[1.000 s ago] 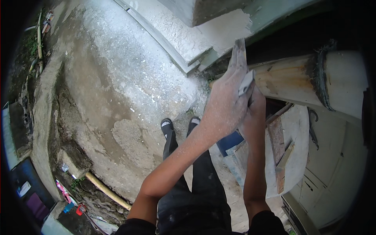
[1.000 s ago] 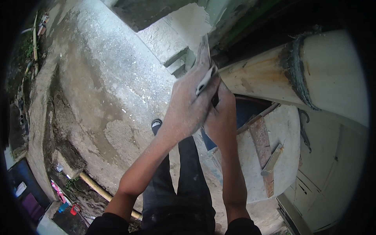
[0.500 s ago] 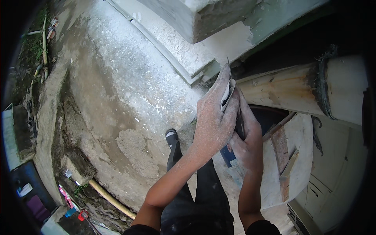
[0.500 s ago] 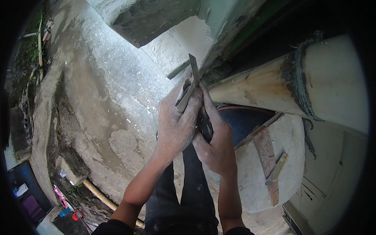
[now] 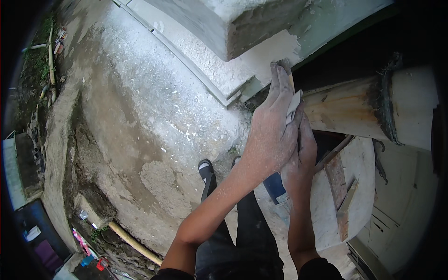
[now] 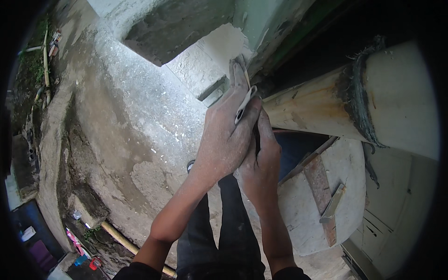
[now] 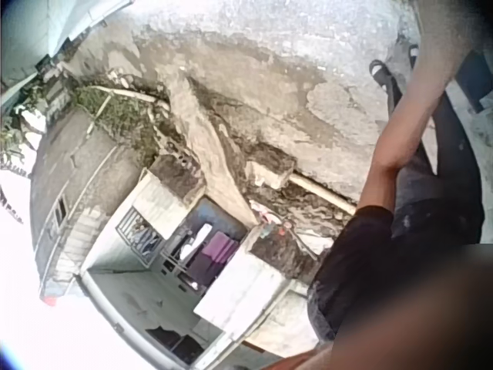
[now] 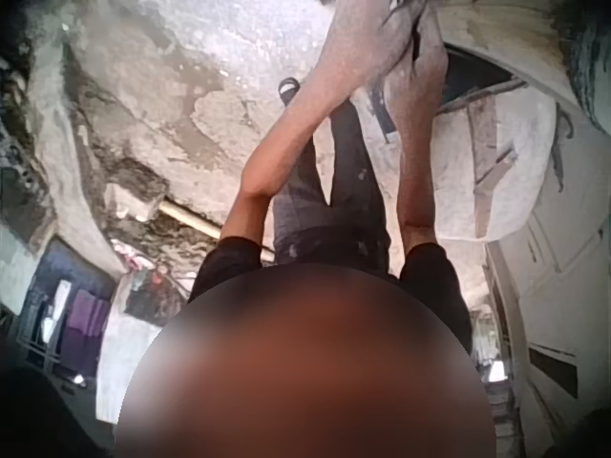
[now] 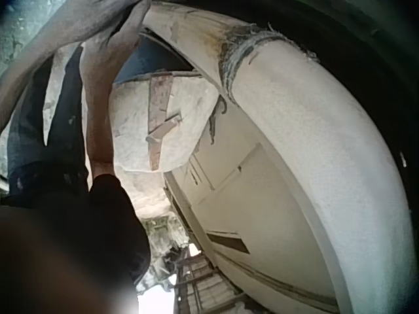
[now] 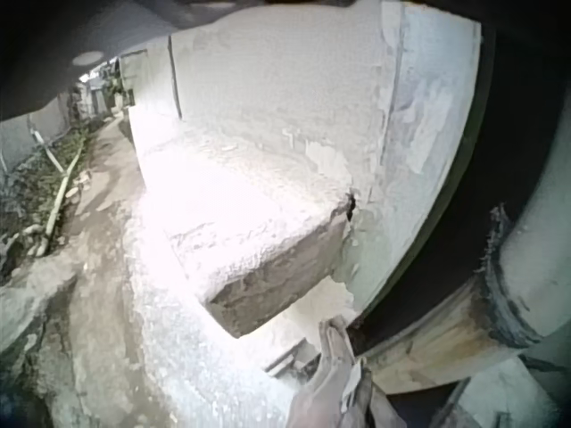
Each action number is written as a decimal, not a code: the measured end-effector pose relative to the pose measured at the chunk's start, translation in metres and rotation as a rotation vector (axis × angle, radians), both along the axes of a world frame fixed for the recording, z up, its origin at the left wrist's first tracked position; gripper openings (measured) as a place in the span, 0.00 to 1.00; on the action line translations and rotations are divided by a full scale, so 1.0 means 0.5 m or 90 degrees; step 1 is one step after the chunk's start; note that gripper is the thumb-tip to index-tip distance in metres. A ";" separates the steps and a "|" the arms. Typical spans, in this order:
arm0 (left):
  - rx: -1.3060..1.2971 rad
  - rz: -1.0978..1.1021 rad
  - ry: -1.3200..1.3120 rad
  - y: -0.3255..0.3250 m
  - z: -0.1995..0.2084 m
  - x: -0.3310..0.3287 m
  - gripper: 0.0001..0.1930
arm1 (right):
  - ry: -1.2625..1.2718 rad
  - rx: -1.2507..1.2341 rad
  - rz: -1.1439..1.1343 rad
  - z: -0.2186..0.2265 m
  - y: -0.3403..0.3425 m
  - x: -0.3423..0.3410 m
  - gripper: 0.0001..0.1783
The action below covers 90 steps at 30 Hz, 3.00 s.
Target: Repair and sand an exterior concrete or plaster wall surface.
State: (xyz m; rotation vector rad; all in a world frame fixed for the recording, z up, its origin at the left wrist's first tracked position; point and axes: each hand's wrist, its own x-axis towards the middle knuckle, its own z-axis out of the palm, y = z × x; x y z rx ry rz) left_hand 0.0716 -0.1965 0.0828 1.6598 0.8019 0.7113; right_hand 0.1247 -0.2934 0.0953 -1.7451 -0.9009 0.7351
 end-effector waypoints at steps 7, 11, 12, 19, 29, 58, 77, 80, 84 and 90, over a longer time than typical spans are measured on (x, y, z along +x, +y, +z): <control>0.237 0.081 0.024 -0.074 -0.030 -0.012 0.31 | -0.054 0.037 -0.027 -0.043 -0.033 0.006 0.27; 0.020 0.032 -0.039 -0.025 -0.027 -0.001 0.32 | -0.104 -0.032 0.026 -0.015 0.021 0.024 0.26; 0.028 0.033 -0.055 -0.026 -0.024 -0.013 0.32 | -0.112 -0.019 0.035 -0.024 0.009 0.020 0.26; 0.002 0.010 -0.097 -0.029 0.020 0.001 0.31 | -0.103 0.004 -0.005 0.005 -0.005 0.017 0.26; 0.158 0.098 -0.078 -0.048 0.023 0.022 0.26 | -0.071 0.015 0.004 0.044 -0.004 0.044 0.23; 0.098 0.017 -0.182 -0.056 0.056 0.002 0.38 | -0.073 0.048 0.028 0.083 0.000 0.033 0.22; 0.131 0.021 -0.091 -0.086 0.035 -0.029 0.35 | -0.099 -0.025 0.020 0.068 -0.042 0.004 0.22; 0.012 -0.048 -0.041 -0.004 0.052 -0.027 0.30 | -0.249 -0.035 0.031 0.043 0.031 0.032 0.22; 0.110 0.003 -0.058 -0.053 0.023 -0.045 0.30 | -0.163 -0.028 0.045 0.035 0.004 -0.007 0.22; 0.001 -0.017 -0.081 0.004 0.018 -0.032 0.27 | -0.233 -0.032 0.075 0.007 0.027 0.016 0.23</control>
